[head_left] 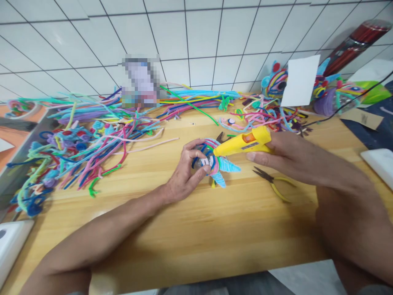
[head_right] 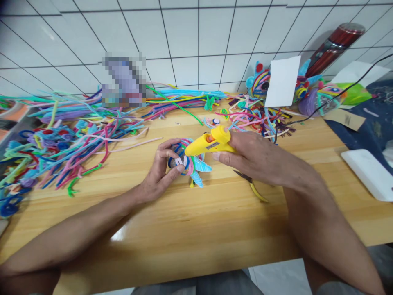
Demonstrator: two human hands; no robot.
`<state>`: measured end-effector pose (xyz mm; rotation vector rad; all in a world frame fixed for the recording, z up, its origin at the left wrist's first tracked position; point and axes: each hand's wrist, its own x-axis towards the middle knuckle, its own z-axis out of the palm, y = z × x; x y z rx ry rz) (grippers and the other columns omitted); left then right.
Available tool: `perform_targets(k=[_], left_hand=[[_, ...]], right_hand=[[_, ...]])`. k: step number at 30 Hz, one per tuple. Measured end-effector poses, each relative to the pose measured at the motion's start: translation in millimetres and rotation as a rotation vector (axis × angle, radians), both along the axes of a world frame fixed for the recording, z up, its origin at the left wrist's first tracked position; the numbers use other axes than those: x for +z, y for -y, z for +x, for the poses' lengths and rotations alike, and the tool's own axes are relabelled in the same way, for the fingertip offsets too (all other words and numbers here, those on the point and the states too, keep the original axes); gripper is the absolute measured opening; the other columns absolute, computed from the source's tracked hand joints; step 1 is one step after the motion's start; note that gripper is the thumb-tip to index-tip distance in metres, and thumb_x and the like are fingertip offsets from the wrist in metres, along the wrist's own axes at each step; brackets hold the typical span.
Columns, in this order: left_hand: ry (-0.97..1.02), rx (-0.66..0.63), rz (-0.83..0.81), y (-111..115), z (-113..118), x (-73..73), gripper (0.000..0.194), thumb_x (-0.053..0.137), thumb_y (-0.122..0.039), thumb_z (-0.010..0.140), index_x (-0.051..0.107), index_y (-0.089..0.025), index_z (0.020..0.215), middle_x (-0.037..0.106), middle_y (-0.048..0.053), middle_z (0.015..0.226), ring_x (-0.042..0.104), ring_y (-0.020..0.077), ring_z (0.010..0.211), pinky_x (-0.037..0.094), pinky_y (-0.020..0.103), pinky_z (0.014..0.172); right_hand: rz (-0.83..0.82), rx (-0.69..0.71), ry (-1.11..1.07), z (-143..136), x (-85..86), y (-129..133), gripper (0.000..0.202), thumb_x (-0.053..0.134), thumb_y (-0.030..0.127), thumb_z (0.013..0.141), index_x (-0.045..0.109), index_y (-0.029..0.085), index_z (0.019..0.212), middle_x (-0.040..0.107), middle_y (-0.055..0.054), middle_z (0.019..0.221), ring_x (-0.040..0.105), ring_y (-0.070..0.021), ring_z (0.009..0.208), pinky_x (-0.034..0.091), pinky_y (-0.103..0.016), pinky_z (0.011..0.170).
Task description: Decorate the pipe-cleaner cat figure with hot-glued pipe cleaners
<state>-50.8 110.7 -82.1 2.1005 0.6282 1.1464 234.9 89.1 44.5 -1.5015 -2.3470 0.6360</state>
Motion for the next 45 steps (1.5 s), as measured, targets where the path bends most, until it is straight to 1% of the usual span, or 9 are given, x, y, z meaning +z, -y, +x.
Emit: perform_targets(k=[5,8,13,21,27,35,38,42,45], left_hand=[[0.009,0.001,0.005,-0.7,0.1,-1.3,0.023,0.063,-0.030,0.109,0.048,-0.029,0.127,0.047,0.013,0.158,0.050,0.0287,0.149,0.049,0.058,0.121],[0.005,0.004,0.012,-1.0,0.4,-1.2,0.024,0.063,-0.030,0.109,0.048,-0.030,0.127,0.047,0.013,0.157,0.049,0.0289,0.150,0.048,0.059,0.121],[0.000,-0.005,0.013,-1.0,0.5,0.1,0.024,0.062,-0.028,0.109,0.048,-0.030,0.127,0.046,0.013,0.159,0.046,0.0299,0.153,0.045,0.063,0.124],[-0.009,-0.005,-0.001,-0.6,-0.2,-0.1,0.023,0.062,-0.030,0.109,0.048,-0.030,0.127,0.046,0.013,0.158,0.047,0.0303,0.152,0.046,0.062,0.123],[-0.002,-0.013,0.003,-0.8,-0.2,-0.1,0.024,0.062,-0.029,0.109,0.049,-0.030,0.128,0.046,0.014,0.159,0.046,0.0303,0.153,0.044,0.062,0.125],[0.018,-0.019,0.025,-2.2,0.0,-2.6,0.025,0.063,-0.027,0.109,0.049,-0.028,0.129,0.046,0.014,0.159,0.046,0.0294,0.153,0.045,0.060,0.125],[0.014,-0.019,0.018,-2.0,-0.1,-2.5,0.025,0.063,-0.026,0.109,0.049,-0.028,0.129,0.046,0.014,0.159,0.046,0.0290,0.153,0.045,0.060,0.126],[0.009,-0.015,0.010,-1.5,0.1,-1.8,0.024,0.062,-0.027,0.109,0.049,-0.029,0.129,0.046,0.014,0.159,0.047,0.0297,0.153,0.045,0.061,0.125],[0.014,-0.012,0.012,-1.5,0.6,-1.8,0.024,0.062,-0.028,0.109,0.049,-0.029,0.129,0.046,0.014,0.159,0.047,0.0300,0.153,0.046,0.061,0.124]], right_hand=[[-0.001,-0.043,0.011,4.8,-3.2,-1.1,0.042,0.053,0.062,0.097,0.066,0.022,0.091,0.068,-0.003,0.072,0.061,-0.0226,0.063,0.044,-0.035,0.059],[0.008,-0.006,-0.001,2.8,-2.6,-1.7,0.042,0.052,0.061,0.098,0.067,0.023,0.094,0.072,-0.004,0.079,0.063,-0.0229,0.068,0.046,-0.035,0.062],[0.001,0.034,-0.013,-1.2,0.7,-0.7,0.046,0.050,0.064,0.100,0.062,0.024,0.080,0.067,-0.003,0.073,0.059,-0.0209,0.066,0.041,-0.033,0.060],[0.007,0.003,-0.006,-0.1,-1.3,-0.8,0.041,0.052,0.060,0.099,0.065,0.023,0.087,0.068,-0.004,0.079,0.059,-0.0219,0.068,0.042,-0.035,0.064],[0.007,-0.011,0.033,-0.3,-1.4,-0.2,0.042,0.051,0.060,0.097,0.059,0.024,0.078,0.065,-0.005,0.076,0.056,-0.0208,0.064,0.038,-0.034,0.060],[0.039,0.036,0.012,2.7,-4.1,-0.4,0.040,0.050,0.057,0.100,0.068,0.022,0.091,0.072,-0.005,0.086,0.061,-0.0212,0.068,0.045,-0.034,0.065],[0.045,0.032,0.009,3.2,-4.0,-0.2,0.041,0.050,0.058,0.101,0.068,0.022,0.091,0.071,-0.004,0.084,0.062,-0.0214,0.068,0.045,-0.034,0.065],[0.046,0.044,0.006,3.2,-3.2,0.1,0.039,0.052,0.055,0.101,0.065,0.022,0.086,0.070,-0.004,0.084,0.061,-0.0202,0.068,0.045,-0.033,0.065],[0.055,0.051,-0.008,3.4,-3.3,0.1,0.037,0.052,0.054,0.101,0.067,0.022,0.089,0.071,-0.004,0.086,0.060,-0.0194,0.067,0.045,-0.033,0.066]])
